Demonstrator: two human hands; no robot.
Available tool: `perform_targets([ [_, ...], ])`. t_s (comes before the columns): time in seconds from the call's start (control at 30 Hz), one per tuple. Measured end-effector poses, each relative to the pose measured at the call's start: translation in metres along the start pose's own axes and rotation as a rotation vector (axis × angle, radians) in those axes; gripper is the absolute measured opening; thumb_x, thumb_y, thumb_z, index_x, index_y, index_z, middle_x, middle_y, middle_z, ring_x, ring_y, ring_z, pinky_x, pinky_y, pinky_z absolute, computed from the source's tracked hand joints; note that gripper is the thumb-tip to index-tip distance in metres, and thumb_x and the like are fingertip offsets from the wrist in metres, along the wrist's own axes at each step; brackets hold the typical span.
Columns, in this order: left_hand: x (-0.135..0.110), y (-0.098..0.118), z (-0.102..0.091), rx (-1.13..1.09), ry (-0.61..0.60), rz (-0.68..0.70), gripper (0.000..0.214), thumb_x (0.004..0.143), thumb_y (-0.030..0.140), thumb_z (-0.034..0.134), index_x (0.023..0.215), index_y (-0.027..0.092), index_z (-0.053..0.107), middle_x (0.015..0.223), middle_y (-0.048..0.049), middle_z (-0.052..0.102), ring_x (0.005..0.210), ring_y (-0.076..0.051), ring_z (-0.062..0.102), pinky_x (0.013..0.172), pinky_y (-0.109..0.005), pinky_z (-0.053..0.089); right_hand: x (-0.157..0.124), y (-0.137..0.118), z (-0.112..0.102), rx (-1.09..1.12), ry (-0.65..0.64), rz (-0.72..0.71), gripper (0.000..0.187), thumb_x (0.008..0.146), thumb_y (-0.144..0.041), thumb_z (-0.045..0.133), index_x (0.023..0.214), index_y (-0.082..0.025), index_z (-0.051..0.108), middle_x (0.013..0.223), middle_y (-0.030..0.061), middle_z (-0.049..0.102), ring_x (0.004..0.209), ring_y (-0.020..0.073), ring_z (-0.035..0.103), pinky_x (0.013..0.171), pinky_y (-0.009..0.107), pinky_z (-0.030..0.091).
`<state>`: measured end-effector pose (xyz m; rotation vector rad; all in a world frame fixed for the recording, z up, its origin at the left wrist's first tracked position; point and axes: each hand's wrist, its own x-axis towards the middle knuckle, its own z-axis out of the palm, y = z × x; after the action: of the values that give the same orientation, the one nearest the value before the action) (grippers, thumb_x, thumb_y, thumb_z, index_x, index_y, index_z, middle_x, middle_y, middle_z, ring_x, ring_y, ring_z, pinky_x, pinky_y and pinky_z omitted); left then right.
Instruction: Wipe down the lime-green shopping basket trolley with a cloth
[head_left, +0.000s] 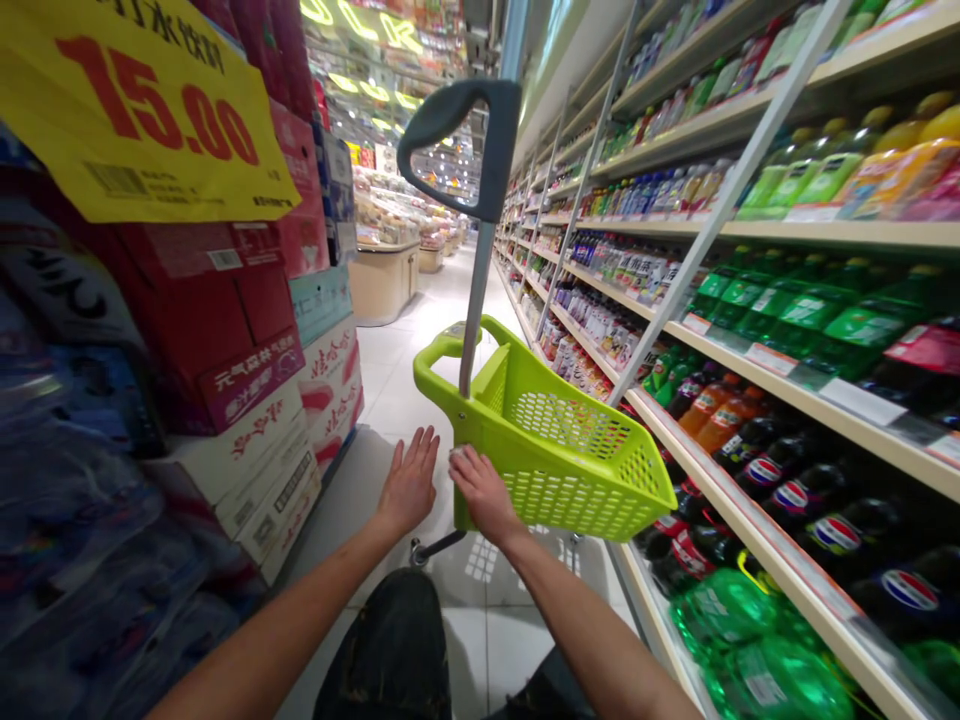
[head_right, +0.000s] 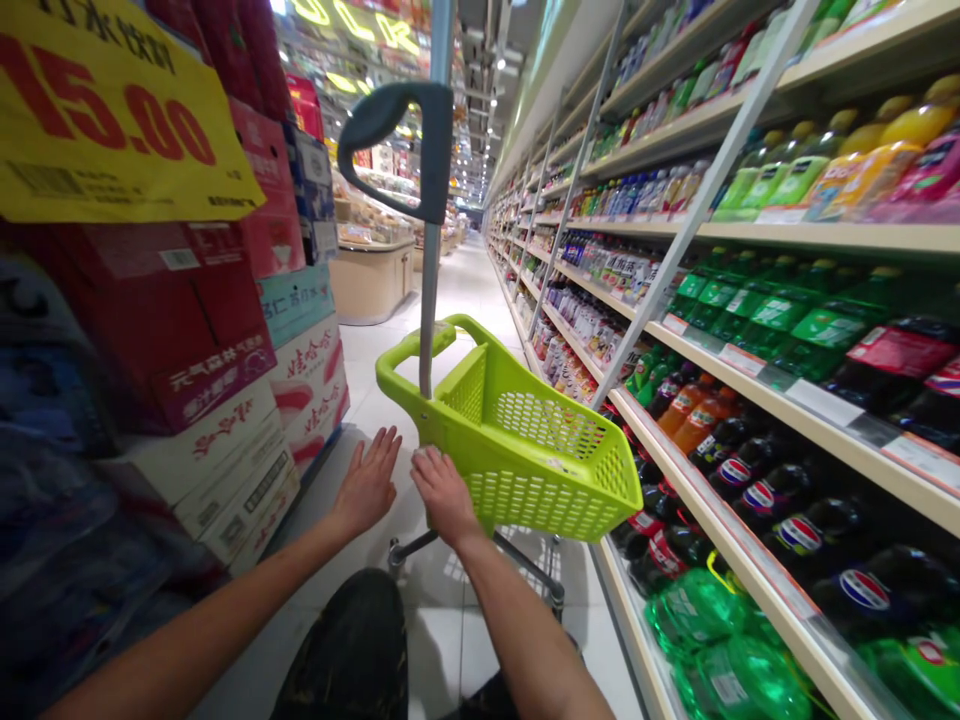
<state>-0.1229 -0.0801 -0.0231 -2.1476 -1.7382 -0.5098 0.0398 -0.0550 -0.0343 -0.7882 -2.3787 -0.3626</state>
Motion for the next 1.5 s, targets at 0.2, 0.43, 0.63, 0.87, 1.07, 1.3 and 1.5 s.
perform_targets([
  [0.2, 0.032, 0.015, -0.020, -0.063, 0.183, 0.042, 0.065, 0.070, 0.014, 0.041, 0.132, 0.004, 0.026, 0.141, -0.0162, 0.026, 0.133, -0.025, 0.015, 0.107, -0.046, 0.013, 0.057, 0.006, -0.037, -0.009, 0.258, 0.292, 0.043, 0.082, -0.005, 0.035, 0.120, -0.016, 0.050, 0.132, 0.0078, 0.044, 0.132, 0.0195, 0.017, 0.105, 0.042, 0.026],
  [0.43, 0.050, 0.033, -0.033, -0.072, 0.174, 0.183, 0.064, 0.071, 0.016, 0.040, 0.133, 0.004, 0.027, 0.143, -0.0132, 0.024, 0.134, -0.023, 0.011, 0.108, -0.044, 0.007, -0.005, 0.054, -0.045, -0.101, 0.236, 0.505, 0.044, 0.077, 0.000, 0.032, 0.113, -0.011, 0.056, 0.124, 0.0129, 0.051, 0.127, 0.0228, 0.029, 0.102, 0.044, 0.028],
  [0.63, 0.065, 0.054, -0.029, -0.044, 0.098, 0.230, 0.062, 0.072, 0.020, 0.039, 0.132, 0.005, 0.030, 0.142, -0.0117, 0.026, 0.133, -0.024, 0.013, 0.108, -0.046, 0.007, -0.004, 0.045, -0.048, -0.104, 0.184, 0.464, 0.047, 0.075, 0.000, 0.033, 0.117, -0.011, 0.053, 0.127, 0.0105, 0.048, 0.127, 0.0226, 0.029, 0.103, 0.042, 0.027],
  [0.87, 0.067, 0.075, -0.021, -0.043, 0.076, 0.284, 0.059, 0.074, 0.020, 0.038, 0.130, 0.004, 0.034, 0.140, -0.0129, 0.031, 0.132, -0.026, 0.017, 0.107, -0.047, 0.009, -0.055, 0.076, -0.062, -0.168, 0.201, 0.630, 0.048, 0.073, 0.001, 0.032, 0.115, -0.012, 0.055, 0.123, 0.0133, 0.051, 0.126, 0.0236, 0.029, 0.100, 0.046, 0.028],
  [1.07, 0.069, 0.106, -0.010, -0.041, -0.012, 0.364, 0.057, 0.074, 0.018, 0.036, 0.129, 0.004, 0.035, 0.139, -0.0133, 0.033, 0.131, -0.025, 0.020, 0.107, -0.046, 0.012, -0.065, 0.074, -0.063, -0.181, 0.153, 0.557, 0.047, 0.076, -0.001, 0.033, 0.116, -0.013, 0.054, 0.126, 0.0107, 0.049, 0.127, 0.0227, 0.028, 0.101, 0.042, 0.027],
  [1.3, 0.071, 0.119, -0.005, -0.034, -0.044, 0.388, 0.060, 0.073, 0.016, 0.037, 0.131, 0.003, 0.031, 0.140, -0.0147, 0.029, 0.132, -0.025, 0.018, 0.107, -0.046, 0.010, -0.111, 0.105, -0.079, -0.296, 0.209, 0.703, 0.044, 0.075, -0.002, 0.032, 0.110, -0.009, 0.057, 0.121, 0.0145, 0.052, 0.125, 0.0253, 0.031, 0.098, 0.046, 0.030],
  [1.5, 0.072, 0.140, -0.002, -0.056, -0.086, 0.444, 0.056, 0.075, 0.017, 0.035, 0.129, 0.005, 0.035, 0.138, -0.0142, 0.034, 0.131, -0.024, 0.022, 0.107, -0.045, 0.013, -0.108, 0.098, -0.072, -0.233, 0.178, 0.576, 0.047, 0.076, -0.003, 0.032, 0.115, -0.014, 0.054, 0.125, 0.0106, 0.049, 0.127, 0.0226, 0.027, 0.100, 0.045, 0.029],
])
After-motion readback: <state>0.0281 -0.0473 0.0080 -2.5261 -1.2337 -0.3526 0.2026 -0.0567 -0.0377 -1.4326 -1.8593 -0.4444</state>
